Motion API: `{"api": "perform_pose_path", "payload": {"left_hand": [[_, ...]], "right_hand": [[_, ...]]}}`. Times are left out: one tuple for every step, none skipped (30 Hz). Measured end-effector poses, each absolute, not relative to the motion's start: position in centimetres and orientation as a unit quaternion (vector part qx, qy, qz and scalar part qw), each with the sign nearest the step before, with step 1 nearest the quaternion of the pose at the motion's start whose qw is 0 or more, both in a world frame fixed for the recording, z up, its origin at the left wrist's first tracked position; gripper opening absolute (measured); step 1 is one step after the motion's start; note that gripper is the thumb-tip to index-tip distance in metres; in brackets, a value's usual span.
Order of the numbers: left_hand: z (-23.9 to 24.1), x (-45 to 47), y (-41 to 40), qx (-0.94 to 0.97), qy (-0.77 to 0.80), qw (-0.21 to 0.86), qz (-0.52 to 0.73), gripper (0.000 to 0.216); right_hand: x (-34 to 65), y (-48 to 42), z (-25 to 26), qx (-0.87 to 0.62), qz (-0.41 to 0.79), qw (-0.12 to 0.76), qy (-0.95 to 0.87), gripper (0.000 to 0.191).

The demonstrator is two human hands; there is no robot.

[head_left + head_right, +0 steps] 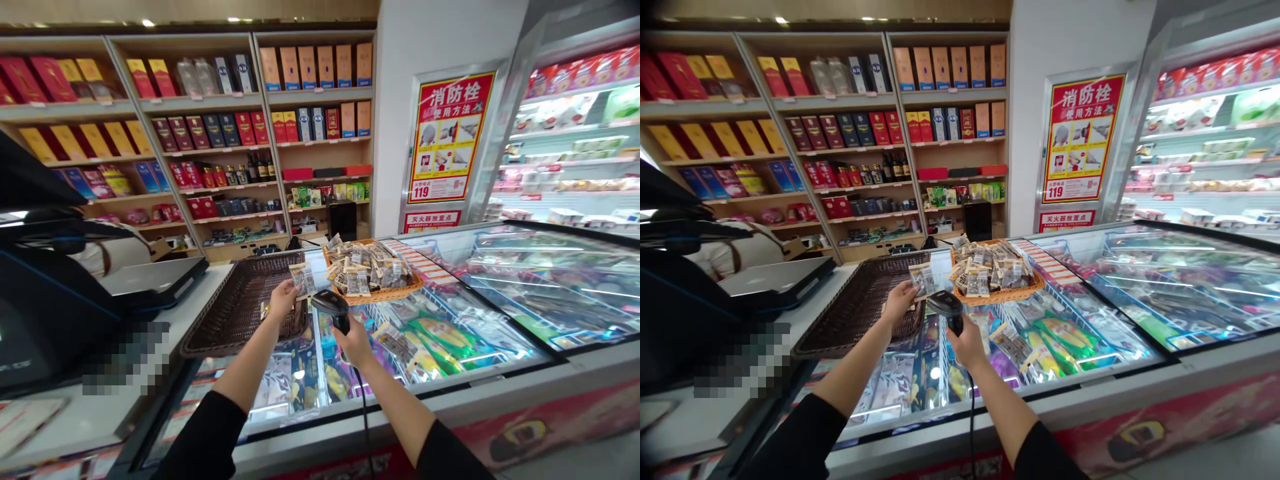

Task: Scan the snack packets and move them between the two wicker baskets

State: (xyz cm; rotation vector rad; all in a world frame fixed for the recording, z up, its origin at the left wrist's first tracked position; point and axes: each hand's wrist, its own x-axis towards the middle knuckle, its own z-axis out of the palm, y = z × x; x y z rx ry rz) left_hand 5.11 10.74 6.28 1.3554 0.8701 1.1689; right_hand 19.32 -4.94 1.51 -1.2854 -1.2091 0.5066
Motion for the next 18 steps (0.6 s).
{"api": "perform_pose_path", "payload": {"left_hand": [[6.29,5.15,10.79,0.571,0.368,0.545,0.492,0.035],[6.29,5.17,10.81,0.57,0.369,0.546,0.491,0.035],[6.27,5.18,10.8,0.568,0.37,0.548,0.491,0.036],[6.25,5.18,10.78,0.566,0.37,0.55,0.491,0.036],[6.22,5.17,10.74,0.564,0.368,0.552,0.491,0.036],[6.2,5.17,10.7,0.563,0.367,0.553,0.492,0.036],[6.18,5.16,10.67,0.563,0.365,0.554,0.493,0.036],[6.16,5.16,10.64,0.563,0.364,0.554,0.494,0.036],[6.14,5.16,10.62,0.563,0.364,0.553,0.494,0.036],[6.13,5.18,10.61,0.564,0.367,0.551,0.494,0.035],[6.12,5.2,10.6,0.565,0.37,0.548,0.493,0.035],[6.13,5.24,10.58,0.566,0.375,0.544,0.493,0.035],[6.15,5.28,10.58,0.568,0.38,0.54,0.491,0.034],[6.19,5.33,10.58,0.569,0.385,0.536,0.49,0.034],[6.24,5.36,10.6,0.57,0.391,0.531,0.49,0.034],[6.29,5.36,10.67,0.571,0.397,0.524,0.492,0.034],[6.33,5.31,10.78,0.57,0.407,0.512,0.497,0.033],[6.34,5.18,10.96,0.568,0.422,0.493,0.506,0.033]], "right_hand": [[19.37,-5.0,1.57,-0.562,0.217,0.605,-0.52,0.02],[19.42,-5.04,1.6,-0.567,0.216,0.605,-0.516,0.021],[19.47,-5.06,1.58,-0.571,0.214,0.606,-0.511,0.021],[19.51,-5.06,1.52,-0.573,0.213,0.607,-0.508,0.022],[19.55,-5.05,1.43,-0.575,0.21,0.608,-0.505,0.022],[19.57,-5.04,1.33,-0.576,0.209,0.608,-0.504,0.022],[19.58,-5.01,1.22,-0.577,0.209,0.608,-0.504,0.022],[19.58,-4.98,1.13,-0.578,0.209,0.608,-0.504,0.021],[19.55,-4.93,1.04,-0.578,0.21,0.607,-0.503,0.021],[19.5,-4.88,0.98,-0.578,0.212,0.607,-0.503,0.021],[19.44,-4.82,0.92,-0.579,0.215,0.607,-0.501,0.02],[19.37,-4.75,0.87,-0.579,0.219,0.608,-0.497,0.019],[19.3,-4.68,0.83,-0.577,0.225,0.611,-0.493,0.018],[19.23,-4.62,0.79,-0.574,0.233,0.615,-0.488,0.017],[19.18,-4.56,0.75,-0.568,0.244,0.621,-0.482,0.016],[19.16,-4.52,0.71,-0.561,0.256,0.628,-0.474,0.015],[19.18,-4.48,0.67,-0.552,0.27,0.638,-0.464,0.015],[19.24,-4.45,0.64,-0.541,0.286,0.651,-0.45,0.015]]}}
